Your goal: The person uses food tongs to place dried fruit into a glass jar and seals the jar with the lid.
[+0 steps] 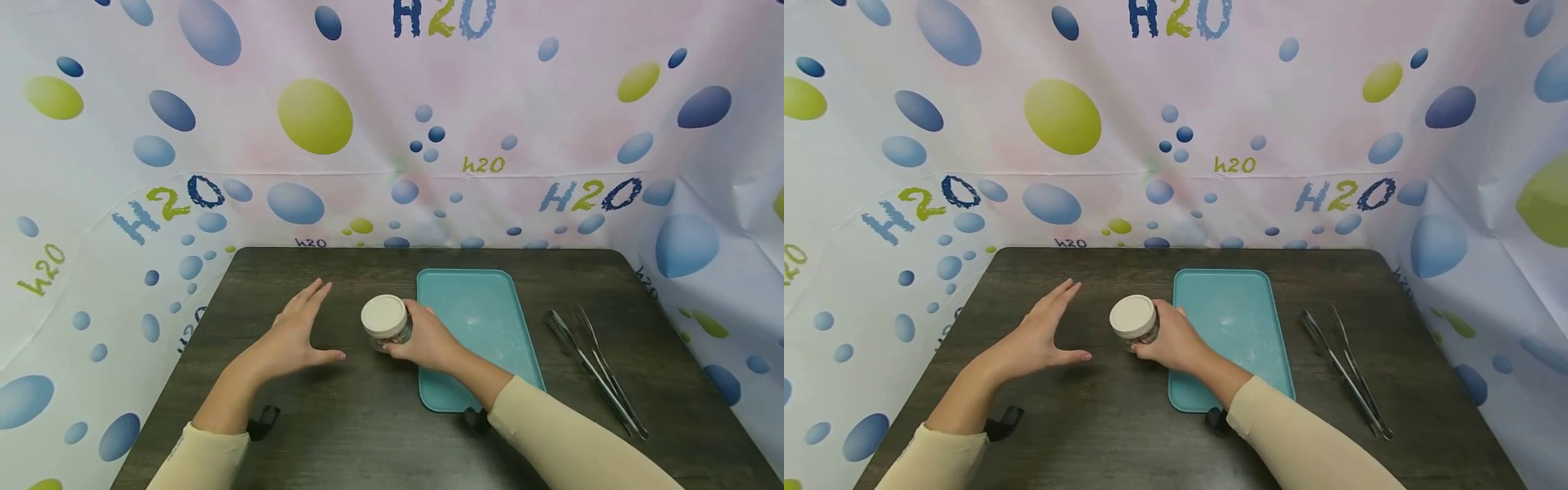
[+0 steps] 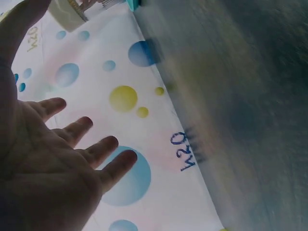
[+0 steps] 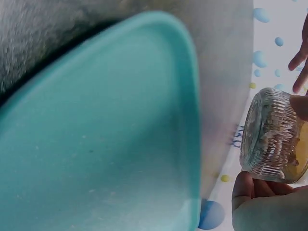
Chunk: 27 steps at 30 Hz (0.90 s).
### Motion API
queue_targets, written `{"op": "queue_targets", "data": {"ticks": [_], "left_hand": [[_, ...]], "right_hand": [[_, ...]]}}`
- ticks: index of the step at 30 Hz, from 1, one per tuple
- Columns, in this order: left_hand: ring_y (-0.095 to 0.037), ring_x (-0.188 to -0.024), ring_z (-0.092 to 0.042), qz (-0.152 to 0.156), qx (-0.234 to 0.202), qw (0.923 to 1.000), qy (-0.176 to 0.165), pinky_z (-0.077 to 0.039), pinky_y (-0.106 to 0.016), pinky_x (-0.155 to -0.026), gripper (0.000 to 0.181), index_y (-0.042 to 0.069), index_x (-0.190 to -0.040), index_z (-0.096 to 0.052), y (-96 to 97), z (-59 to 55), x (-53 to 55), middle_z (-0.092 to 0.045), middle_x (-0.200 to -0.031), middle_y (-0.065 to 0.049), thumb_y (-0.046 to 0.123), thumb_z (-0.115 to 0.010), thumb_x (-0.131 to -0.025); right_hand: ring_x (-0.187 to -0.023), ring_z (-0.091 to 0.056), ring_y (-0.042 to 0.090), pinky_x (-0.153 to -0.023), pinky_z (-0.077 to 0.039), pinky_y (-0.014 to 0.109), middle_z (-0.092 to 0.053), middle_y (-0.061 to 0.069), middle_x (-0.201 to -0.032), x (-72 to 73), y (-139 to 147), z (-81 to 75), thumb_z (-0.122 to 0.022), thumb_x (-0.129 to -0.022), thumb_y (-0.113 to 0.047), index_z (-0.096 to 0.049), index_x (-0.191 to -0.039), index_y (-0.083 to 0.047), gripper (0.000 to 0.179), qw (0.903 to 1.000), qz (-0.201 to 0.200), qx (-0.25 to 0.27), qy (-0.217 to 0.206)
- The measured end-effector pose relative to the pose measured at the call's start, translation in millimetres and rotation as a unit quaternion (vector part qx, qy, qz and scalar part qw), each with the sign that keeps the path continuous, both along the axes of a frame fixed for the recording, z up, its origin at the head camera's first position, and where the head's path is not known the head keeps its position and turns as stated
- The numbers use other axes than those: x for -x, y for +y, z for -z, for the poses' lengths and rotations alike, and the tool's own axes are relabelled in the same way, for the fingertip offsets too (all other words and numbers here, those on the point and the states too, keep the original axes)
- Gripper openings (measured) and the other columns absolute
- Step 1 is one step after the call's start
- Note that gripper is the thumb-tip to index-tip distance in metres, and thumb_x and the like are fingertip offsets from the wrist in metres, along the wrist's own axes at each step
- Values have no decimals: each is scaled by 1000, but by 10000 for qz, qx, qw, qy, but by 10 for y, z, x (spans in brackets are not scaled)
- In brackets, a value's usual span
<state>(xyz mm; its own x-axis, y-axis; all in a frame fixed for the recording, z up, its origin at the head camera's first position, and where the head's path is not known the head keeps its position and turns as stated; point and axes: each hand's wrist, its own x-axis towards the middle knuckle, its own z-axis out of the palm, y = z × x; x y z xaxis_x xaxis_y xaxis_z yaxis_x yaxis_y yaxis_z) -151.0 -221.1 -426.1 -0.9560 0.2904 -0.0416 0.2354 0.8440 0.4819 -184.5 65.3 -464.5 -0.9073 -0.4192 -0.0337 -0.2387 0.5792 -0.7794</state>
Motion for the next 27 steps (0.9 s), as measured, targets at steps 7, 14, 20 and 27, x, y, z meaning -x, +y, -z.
{"op": "queue_targets", "data": {"ticks": [7,14,20,27], "left_hand": [[-57,-166,-9,-64,218,9991,-366,-22,-90,-119,126,14,-176,-14,6,86,-64,-12,-183,-20,52,-92,-85],[-59,-166,-10,1,241,9979,-599,-21,-89,-121,122,12,-175,-19,44,98,-86,-14,-182,-23,50,-92,-86],[-59,-165,-10,42,285,9976,-636,-22,-89,-121,120,12,-175,-20,65,109,-58,-14,-182,-23,49,-92,-86],[-58,-166,-10,-18,364,9970,-688,-20,-86,-124,110,13,-175,-17,104,122,-24,-12,-183,-21,50,-83,-96]], "right_hand": [[-133,-63,37,-109,-57,54,-65,18,-147,95,30,143,-94,-86,-24,-48,-156,0,87,9992,34,-401,32],[-134,-66,38,-109,-58,54,-66,21,-145,170,82,219,-95,-86,-24,-47,-155,0,87,9977,-5,-674,-54],[-134,-64,39,-110,-57,54,-65,21,-145,212,108,227,-95,-87,-28,-45,-157,-1,90,9955,148,-924,-114],[-158,-43,44,-125,-43,62,-41,21,-171,192,181,114,-95,-87,-34,-29,-170,-6,110,9953,-12,-951,-206]]}}
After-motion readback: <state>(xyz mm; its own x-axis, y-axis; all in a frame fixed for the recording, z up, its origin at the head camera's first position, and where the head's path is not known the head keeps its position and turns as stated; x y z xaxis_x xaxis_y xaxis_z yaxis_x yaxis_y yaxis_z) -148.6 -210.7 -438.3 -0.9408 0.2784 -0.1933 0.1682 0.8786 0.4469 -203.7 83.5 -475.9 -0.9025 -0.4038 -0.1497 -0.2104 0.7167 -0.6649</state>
